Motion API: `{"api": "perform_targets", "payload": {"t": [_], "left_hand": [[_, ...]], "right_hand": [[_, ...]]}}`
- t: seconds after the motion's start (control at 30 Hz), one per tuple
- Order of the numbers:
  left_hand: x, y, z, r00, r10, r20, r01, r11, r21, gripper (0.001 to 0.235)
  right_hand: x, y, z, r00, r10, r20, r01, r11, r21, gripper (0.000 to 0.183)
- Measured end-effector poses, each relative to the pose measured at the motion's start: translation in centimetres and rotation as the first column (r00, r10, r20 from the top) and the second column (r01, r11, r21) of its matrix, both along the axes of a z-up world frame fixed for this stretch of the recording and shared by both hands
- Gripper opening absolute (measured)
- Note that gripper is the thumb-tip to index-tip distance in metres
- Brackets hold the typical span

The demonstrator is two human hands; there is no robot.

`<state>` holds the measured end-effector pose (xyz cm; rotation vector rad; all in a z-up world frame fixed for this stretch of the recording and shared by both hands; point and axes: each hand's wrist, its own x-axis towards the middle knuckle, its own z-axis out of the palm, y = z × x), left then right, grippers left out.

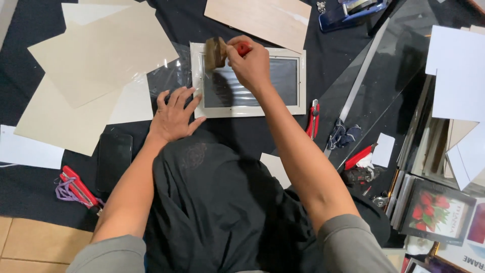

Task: The person brushes a wooden frame back, then uses a utility knife to cut along the edges of a plastic film covering the frame. They remove the film, flip the frame, and brush the glass surface. The person then uses the utility knife again on the glass side before brushing once more.

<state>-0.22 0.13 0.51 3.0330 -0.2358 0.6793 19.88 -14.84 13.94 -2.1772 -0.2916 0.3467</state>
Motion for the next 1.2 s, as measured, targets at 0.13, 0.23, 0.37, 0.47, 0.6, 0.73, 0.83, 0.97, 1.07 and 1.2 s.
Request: {"api": "perform_targets", "payload": {"t": [0.13,0.23,0.37,0.47,0.6,0.73,0.83,0.97,1.07,1.2], "left_hand": [[-0.1,0.0,-0.3,1.0,-0.017,0.008,0.017,1.0,-0.025,0.055],[0.2,0.0,-0.3,1.0,-0.009,0.019,0.009,1.0,-0.001,0.056],[-0.2,-0.1,-0.5,1.0,-0.011,-0.01,0.012,1.0,0.017,0.056],[0.1,-0.1,-0.7,1.0,-0.015,0.002,0.015,1.0,0.014,0.056],[-0.1,0.0,-1.2,1.0,-0.021,0.009,0.021,1.0,-0.017,0.056],[0.2,-0.1,-0.5,0.996,-0.041,0.078,0.039,0.999,0.018,0.054],[0.1,-0.1,-0.5,0.995,-0.032,0.094,0.03,0.999,0.025,0.053],[0.3,-0.1,-2.6,0.994,-0.029,0.108,0.031,0.999,-0.014,0.055],[0.3,-0.2,-3.2,0.994,-0.036,0.104,0.042,0.998,-0.054,0.056],[0.3,-0.2,-3.1,0.993,-0.036,0.113,0.043,0.997,-0.065,0.055]], "right_hand": [[-0.2,0.5,0.3,0.982,0.046,-0.185,-0.076,0.985,-0.158,0.021],[-0.2,0.3,-0.6,1.0,-0.029,0.013,0.03,0.993,-0.111,0.015],[-0.8,-1.0,-0.1,0.993,-0.01,-0.121,0.021,0.996,0.09,0.011],[1.9,-4.8,-1.4,0.996,-0.076,-0.036,0.072,0.991,-0.115,0.012],[3.2,-9.9,-1.8,0.883,-0.169,0.438,0.244,0.962,-0.119,0.025],[1.2,-11.0,0.4,0.964,0.052,-0.262,-0.032,0.996,0.082,0.008],[1.5,-12.8,-2.2,0.96,-0.138,0.244,0.176,0.974,-0.142,0.012],[-2.9,-11.2,-1.6,0.984,-0.097,0.15,0.078,0.989,0.128,0.007],[-2.8,-12.4,-4.4,0.999,-0.012,0.037,0.008,0.996,0.091,0.017],[-1.1,-14.6,-3.8,0.814,-0.2,0.546,0.32,0.938,-0.133,0.006]]}}
